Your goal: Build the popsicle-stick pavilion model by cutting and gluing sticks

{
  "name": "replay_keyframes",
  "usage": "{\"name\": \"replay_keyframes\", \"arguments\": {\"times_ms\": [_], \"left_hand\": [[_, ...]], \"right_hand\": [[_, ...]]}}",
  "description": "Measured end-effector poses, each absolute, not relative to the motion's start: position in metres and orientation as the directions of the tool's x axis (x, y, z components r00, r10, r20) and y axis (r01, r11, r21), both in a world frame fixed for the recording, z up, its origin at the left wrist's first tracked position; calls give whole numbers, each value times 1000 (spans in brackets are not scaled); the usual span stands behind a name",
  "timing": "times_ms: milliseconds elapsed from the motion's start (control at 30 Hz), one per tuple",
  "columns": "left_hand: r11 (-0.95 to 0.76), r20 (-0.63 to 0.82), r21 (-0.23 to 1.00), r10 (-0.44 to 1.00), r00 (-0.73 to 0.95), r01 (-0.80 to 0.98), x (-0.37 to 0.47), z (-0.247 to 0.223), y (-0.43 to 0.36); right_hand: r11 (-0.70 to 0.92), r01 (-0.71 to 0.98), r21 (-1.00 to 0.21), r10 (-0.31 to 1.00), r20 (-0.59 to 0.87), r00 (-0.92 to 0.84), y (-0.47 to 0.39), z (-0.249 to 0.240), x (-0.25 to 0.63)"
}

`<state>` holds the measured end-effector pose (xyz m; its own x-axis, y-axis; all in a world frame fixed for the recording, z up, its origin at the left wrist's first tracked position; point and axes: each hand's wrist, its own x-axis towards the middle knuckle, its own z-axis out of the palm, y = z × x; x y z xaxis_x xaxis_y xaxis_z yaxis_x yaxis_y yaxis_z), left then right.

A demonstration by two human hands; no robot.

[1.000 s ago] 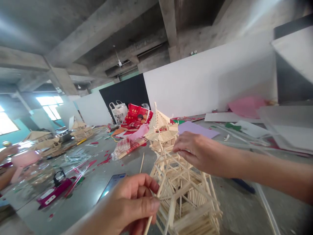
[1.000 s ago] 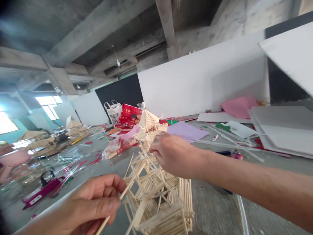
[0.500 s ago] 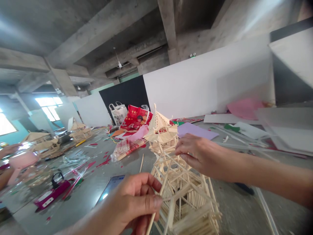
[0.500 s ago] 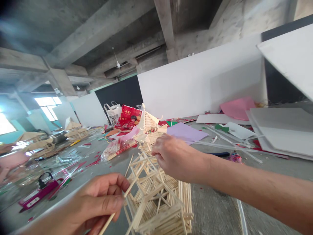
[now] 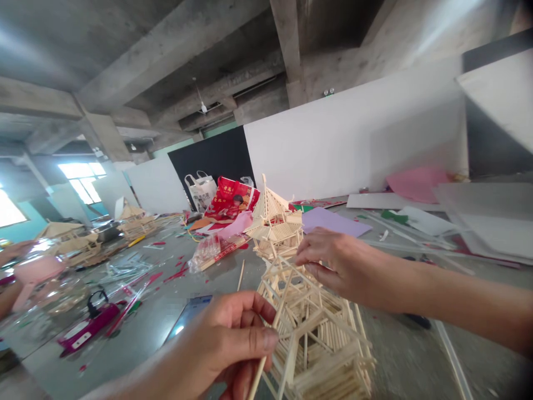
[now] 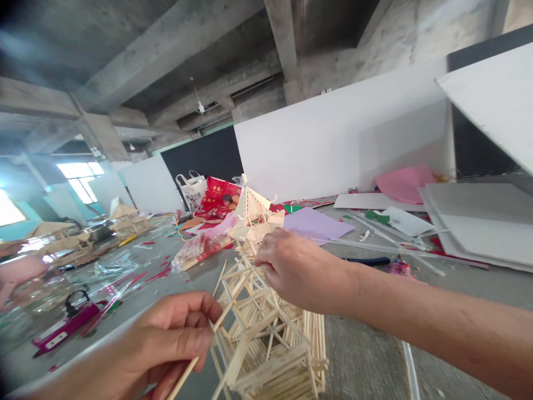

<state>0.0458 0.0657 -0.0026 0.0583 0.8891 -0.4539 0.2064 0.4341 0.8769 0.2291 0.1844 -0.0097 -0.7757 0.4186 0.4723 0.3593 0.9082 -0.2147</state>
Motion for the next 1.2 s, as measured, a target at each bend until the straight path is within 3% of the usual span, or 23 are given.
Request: {"name": "replay_keyframes", "arguments": {"times_ms": [567, 1200], "left_hand": [[424, -459, 877, 878, 134, 228, 41, -2, 68], [468, -501, 854, 857, 122, 227, 47, 2, 67]], "right_hand": [[951, 293, -94, 293, 569, -768, 166, -14, 229], [924, 370, -100, 362, 545, -756, 170, -12, 238]]}}
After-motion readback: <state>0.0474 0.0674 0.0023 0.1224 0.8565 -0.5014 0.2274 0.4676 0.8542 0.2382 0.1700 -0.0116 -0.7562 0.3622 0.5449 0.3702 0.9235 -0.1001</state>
